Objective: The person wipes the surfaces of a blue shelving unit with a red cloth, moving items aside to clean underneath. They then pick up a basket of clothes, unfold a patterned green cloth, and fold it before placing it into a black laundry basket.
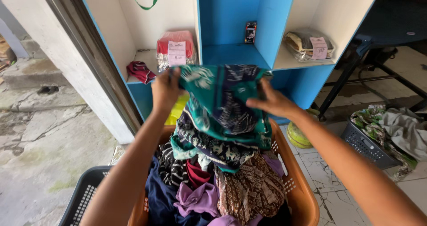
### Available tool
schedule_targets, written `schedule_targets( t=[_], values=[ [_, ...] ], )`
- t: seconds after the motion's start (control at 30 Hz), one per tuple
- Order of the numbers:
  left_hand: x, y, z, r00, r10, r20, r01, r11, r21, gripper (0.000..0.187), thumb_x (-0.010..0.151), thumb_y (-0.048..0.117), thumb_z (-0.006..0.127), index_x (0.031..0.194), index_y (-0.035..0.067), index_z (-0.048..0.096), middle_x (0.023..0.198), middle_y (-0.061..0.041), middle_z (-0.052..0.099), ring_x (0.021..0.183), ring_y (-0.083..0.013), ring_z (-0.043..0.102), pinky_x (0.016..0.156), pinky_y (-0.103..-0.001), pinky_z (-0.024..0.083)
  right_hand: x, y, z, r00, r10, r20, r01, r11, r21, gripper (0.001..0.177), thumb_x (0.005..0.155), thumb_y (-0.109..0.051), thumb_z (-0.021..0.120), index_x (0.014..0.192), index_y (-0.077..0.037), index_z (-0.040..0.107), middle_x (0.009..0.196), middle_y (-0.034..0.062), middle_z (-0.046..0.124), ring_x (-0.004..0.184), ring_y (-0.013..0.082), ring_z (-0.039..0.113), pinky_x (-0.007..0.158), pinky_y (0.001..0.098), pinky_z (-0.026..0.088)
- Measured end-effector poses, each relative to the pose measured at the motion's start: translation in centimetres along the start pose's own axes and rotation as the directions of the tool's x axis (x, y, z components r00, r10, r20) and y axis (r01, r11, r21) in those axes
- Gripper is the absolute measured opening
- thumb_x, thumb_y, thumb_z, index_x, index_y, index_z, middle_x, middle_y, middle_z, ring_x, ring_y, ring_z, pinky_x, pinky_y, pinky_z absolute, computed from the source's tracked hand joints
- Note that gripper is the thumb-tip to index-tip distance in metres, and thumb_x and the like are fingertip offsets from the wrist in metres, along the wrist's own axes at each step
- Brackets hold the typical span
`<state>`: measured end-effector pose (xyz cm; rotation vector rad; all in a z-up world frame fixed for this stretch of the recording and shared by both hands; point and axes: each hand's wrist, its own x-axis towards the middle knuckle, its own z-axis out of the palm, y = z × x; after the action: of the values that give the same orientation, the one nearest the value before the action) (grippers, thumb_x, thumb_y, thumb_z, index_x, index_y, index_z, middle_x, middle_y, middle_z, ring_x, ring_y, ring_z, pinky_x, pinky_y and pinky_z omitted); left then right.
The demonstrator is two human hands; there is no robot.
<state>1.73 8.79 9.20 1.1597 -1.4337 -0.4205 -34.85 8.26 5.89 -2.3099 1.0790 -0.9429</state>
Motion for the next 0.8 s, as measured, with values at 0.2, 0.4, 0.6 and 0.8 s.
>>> schedule_targets(
  t=[0.2, 0.4, 0.6, 0.8],
  values=[
    [5.3, -3.1, -3.0, 0.913, -0.401, 0.068, 0.342, 0.665, -0.664, 0.03, 0.106, 0.034, 0.054, 0.113, 0.006, 0.06, 0.083, -0.006, 0.074, 0.06, -0.0173, 0.076, 0.058, -0.031, 0.067, -1.3, 2.8, 8.8, 0.779, 0.494, 0.387, -0.232, 0.8, -0.553, 0.088, 0.075, -0.061, 0.074, 0.143, -0.01, 0.051, 0.132, 0.0211, 0.068, 0.122, 0.0349, 0.066, 0.103, 0.0477, 0.051],
    [3.7, -4.3, -9.1, 0.945, -0.127, -0.301, 0.045, 0.964, -0.263, 0.031, 0.106, 0.031, 0.063, 0.098, 0.002, 0.071, 0.077, -0.005, 0.069, 0.06, -0.0144, 0.072, 0.048, -0.029, 0.061, 0.2, 3.2, 4.1, 0.956, 0.24, 0.168, -0.21, 0.961, -0.18, 0.081, 0.072, -0.058, 0.085, 0.133, -0.007, 0.065, 0.118, 0.0146, 0.073, 0.106, 0.0295, 0.068, 0.091, 0.039, 0.05],
    [0.2, 1.3, -14.7, 0.963, -0.172, -0.206, 0.121, 0.964, -0.239, 0.027, 0.106, 0.028, 0.071, 0.1, 0.002, 0.074, 0.071, 0.0, 0.062, 0.051, -0.0068, 0.051, 0.044, -0.023, 0.04, -2.2, -3.0, -9.8, 0.921, 0.037, -0.387, -0.021, 0.999, 0.047, 0.023, 0.09, -0.012, 0.081, 0.109, -0.009, 0.067, 0.099, 0.0026, 0.071, 0.089, 0.0102, 0.068, 0.075, 0.0268, 0.055],
    [-1.3, 10.2, -17.1, 0.897, 0.172, 0.408, 0.317, 0.394, -0.863, 0.016, 0.116, 0.01, 0.057, 0.106, -0.002, 0.061, 0.075, -0.003, 0.067, 0.059, -0.0087, 0.06, 0.073, -0.021, 0.053, -3.5, -7.4, -14.7, 0.608, -0.291, -0.738, 0.16, 0.956, -0.245, 0.027, 0.094, -0.005, 0.081, 0.112, -0.008, 0.062, 0.103, 0.0027, 0.067, 0.094, 0.0122, 0.07, 0.085, 0.0248, 0.059]
  ],
)
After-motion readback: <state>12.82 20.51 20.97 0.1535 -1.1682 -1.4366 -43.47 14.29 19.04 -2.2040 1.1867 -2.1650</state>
